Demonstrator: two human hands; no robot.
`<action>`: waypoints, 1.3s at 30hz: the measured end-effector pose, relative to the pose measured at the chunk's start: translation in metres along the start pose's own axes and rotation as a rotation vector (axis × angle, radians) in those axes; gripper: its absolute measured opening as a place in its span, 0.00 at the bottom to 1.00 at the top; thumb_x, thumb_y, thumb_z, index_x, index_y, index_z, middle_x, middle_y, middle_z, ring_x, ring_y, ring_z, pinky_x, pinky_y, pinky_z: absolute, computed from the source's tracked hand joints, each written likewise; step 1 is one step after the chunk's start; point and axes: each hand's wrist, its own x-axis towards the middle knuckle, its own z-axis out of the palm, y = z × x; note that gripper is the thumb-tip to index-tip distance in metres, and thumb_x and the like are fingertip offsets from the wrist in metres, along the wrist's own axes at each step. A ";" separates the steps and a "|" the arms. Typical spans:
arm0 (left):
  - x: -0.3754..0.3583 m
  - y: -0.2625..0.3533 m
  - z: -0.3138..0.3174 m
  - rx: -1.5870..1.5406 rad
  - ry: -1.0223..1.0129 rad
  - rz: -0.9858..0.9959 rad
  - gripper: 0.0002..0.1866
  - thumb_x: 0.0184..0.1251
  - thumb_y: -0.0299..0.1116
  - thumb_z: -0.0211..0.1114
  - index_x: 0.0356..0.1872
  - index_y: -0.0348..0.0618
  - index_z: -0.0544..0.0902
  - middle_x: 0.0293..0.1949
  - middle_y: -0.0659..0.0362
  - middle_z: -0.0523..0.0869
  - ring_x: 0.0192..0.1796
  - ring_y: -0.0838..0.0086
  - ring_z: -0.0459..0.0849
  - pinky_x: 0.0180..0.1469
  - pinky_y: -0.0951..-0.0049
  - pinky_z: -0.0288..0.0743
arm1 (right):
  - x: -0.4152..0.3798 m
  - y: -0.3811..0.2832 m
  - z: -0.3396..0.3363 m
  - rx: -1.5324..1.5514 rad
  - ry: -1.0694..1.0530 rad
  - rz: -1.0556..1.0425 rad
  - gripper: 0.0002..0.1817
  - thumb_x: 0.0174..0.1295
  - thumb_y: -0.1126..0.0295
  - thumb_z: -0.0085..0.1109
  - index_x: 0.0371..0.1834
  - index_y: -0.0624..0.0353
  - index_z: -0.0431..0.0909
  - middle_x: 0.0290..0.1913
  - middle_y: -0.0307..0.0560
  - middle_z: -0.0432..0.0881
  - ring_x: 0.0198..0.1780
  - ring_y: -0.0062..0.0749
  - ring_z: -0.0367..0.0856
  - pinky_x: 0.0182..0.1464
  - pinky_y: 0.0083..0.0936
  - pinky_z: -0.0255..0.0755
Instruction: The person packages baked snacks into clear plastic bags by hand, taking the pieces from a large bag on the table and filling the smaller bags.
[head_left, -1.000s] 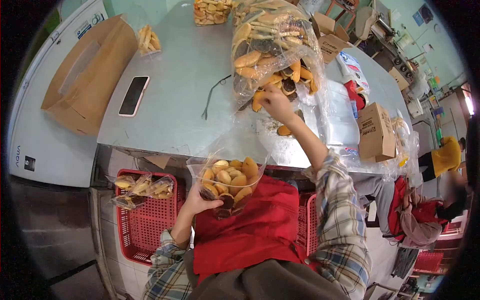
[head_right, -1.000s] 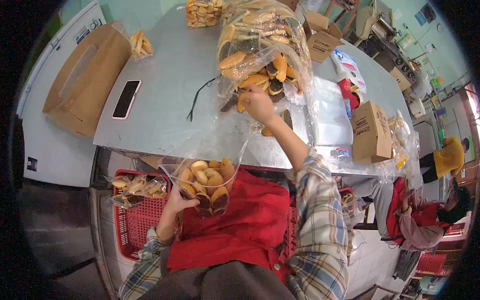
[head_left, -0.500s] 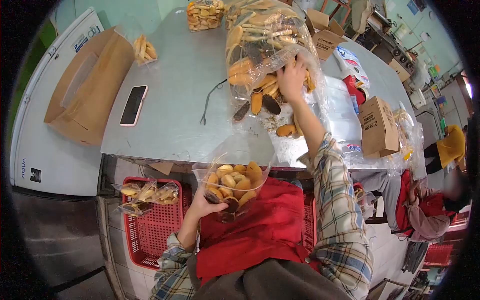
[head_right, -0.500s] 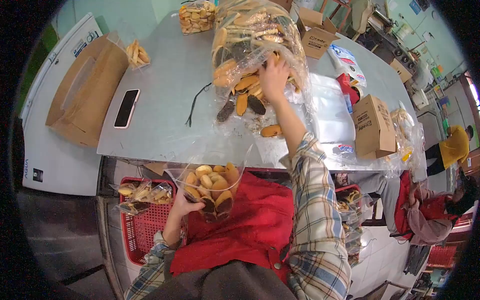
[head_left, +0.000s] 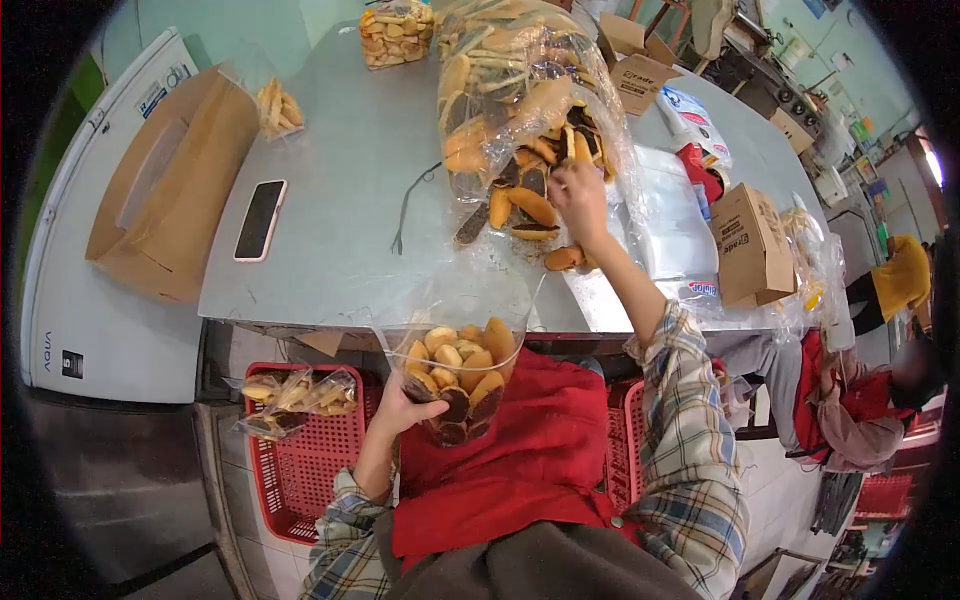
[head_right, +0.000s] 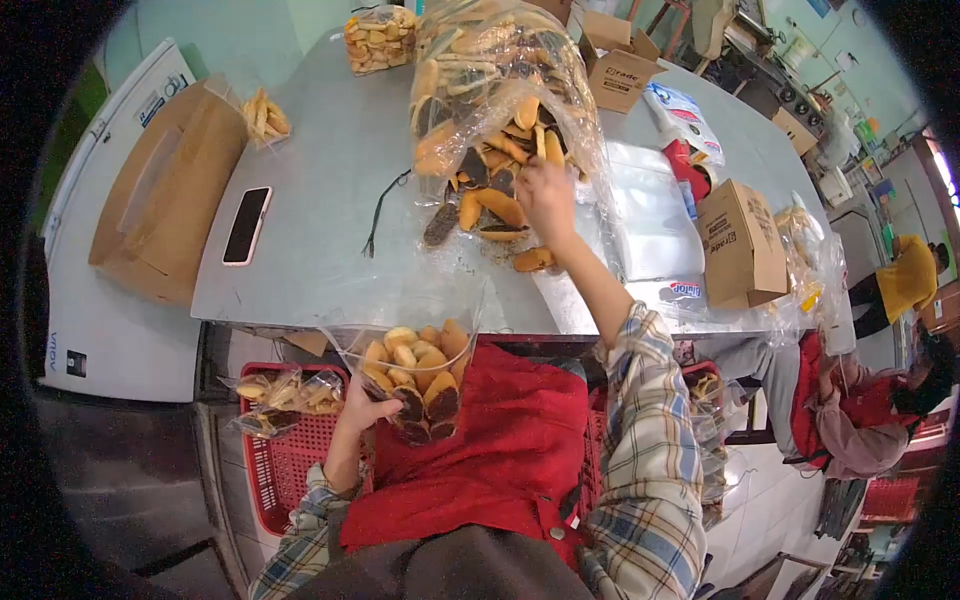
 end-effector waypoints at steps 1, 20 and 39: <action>0.000 0.001 0.001 0.004 0.007 0.000 0.49 0.39 0.31 0.77 0.63 0.33 0.55 0.58 0.52 0.68 0.59 0.67 0.69 0.61 0.68 0.62 | 0.011 0.011 0.006 -0.064 0.085 0.085 0.20 0.46 0.63 0.64 0.42 0.60 0.74 0.51 0.51 0.72 0.51 0.49 0.71 0.49 0.40 0.67; 0.003 -0.006 0.003 -0.059 0.074 0.003 0.45 0.40 0.27 0.75 0.61 0.33 0.59 0.54 0.54 0.72 0.55 0.69 0.73 0.58 0.69 0.66 | -0.046 0.020 -0.017 0.788 -0.277 0.678 0.12 0.59 0.73 0.55 0.45 0.65 0.74 0.36 0.40 0.78 0.35 0.22 0.77 0.37 0.17 0.71; 0.052 0.033 0.035 0.238 -0.441 -0.033 0.45 0.37 0.30 0.75 0.61 0.36 0.63 0.53 0.56 0.75 0.54 0.74 0.71 0.60 0.72 0.62 | 0.021 -0.161 -0.172 0.449 -1.333 -0.544 0.17 0.43 0.73 0.62 0.40 0.59 0.78 0.37 0.49 0.81 0.37 0.45 0.79 0.41 0.33 0.71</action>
